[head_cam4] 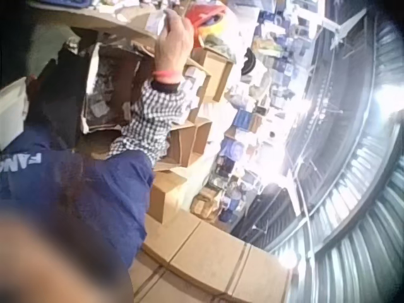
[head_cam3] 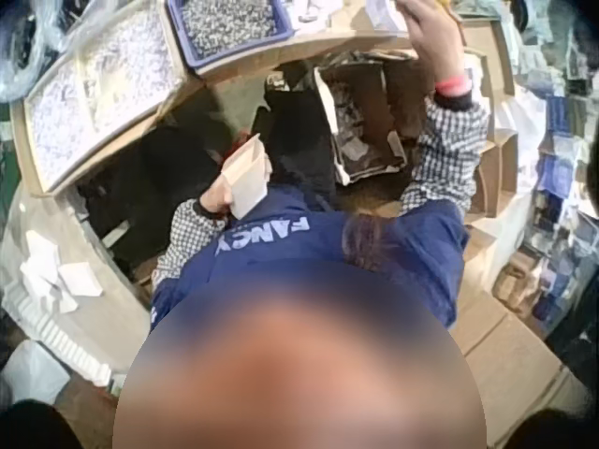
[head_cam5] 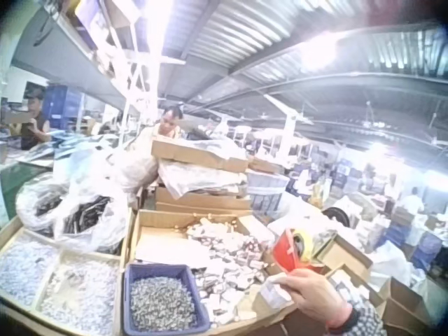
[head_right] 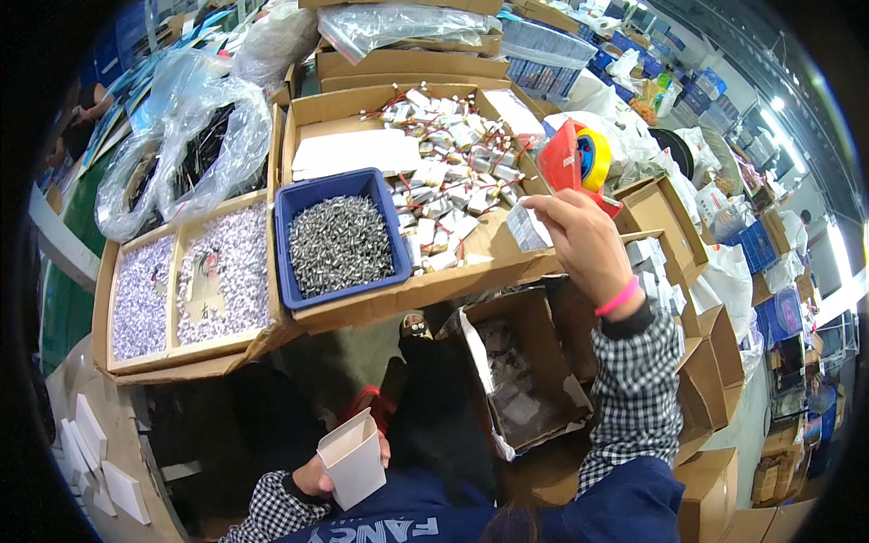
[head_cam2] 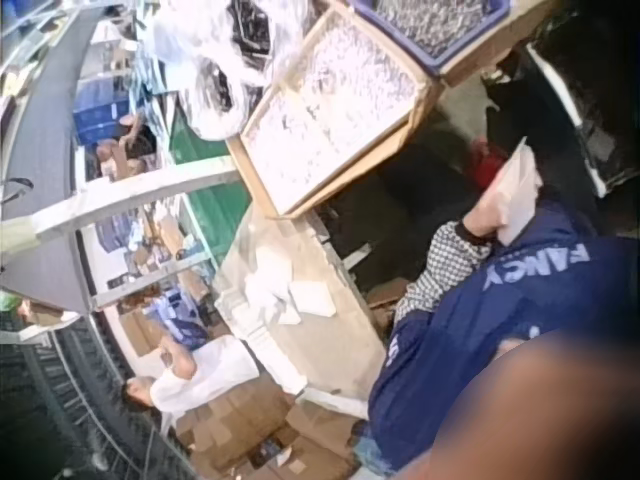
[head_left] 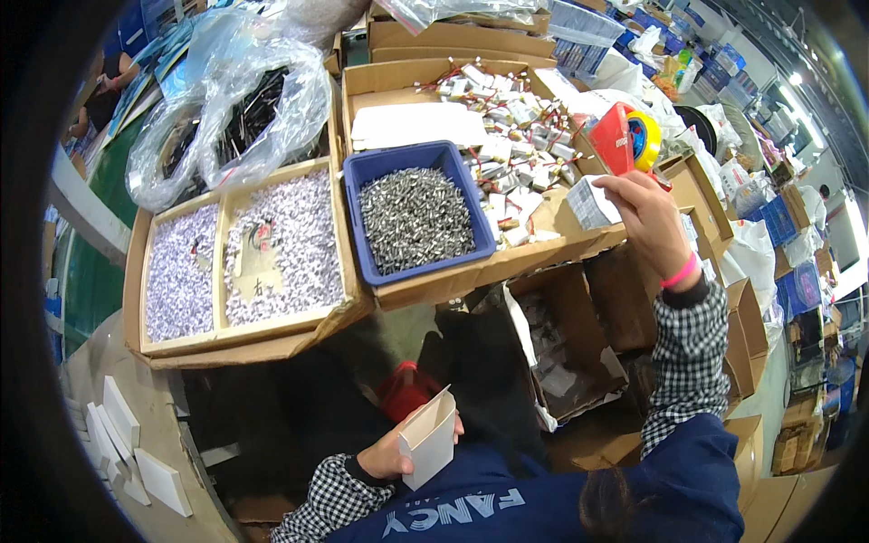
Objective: The person assembles small electronic components by hand. They open white paper boxes, place a small circuit board and a battery inside, then close and seal the boxes with tape. The finished units are placed into a larger cardboard box.
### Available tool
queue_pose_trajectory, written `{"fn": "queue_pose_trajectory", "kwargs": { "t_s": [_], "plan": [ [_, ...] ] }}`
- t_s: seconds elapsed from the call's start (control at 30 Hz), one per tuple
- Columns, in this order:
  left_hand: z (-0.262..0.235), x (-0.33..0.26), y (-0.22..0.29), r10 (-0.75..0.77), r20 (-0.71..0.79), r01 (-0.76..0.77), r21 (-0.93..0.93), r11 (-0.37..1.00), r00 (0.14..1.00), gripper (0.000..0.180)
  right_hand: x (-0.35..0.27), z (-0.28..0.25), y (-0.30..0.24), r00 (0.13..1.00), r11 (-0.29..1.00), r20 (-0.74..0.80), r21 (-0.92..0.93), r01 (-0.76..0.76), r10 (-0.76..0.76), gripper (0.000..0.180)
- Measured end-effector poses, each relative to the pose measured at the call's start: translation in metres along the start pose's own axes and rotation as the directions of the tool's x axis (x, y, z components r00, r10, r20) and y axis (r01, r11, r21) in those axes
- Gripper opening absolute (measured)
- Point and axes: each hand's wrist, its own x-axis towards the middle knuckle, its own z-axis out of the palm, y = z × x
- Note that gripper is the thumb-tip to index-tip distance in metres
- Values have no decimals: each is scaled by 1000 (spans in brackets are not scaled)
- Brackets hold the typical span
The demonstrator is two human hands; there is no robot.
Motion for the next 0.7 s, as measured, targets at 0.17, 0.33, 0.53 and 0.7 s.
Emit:
{"fn": "queue_pose_trajectory", "kwargs": {
  "t_s": [0.17,0.33,0.53,0.7],
  "plan": [
    [1,14,-4,11,-65,-11,-4,1000,998,104,33,13,40,974,967,147,-163,193,-170,25],
    [3,14,0,6,-166,-25,-113,993,986,97,31,-2,47,959,974,209,-76,213,-193,28],
    [1,18,-4,17,-156,-45,-179,983,988,97,23,-4,45,972,987,184,-33,155,-147,28],
    [1,17,-7,-14,-176,-19,-183,983,984,98,22,-3,38,982,982,153,-137,134,-112,32]
  ]
}}
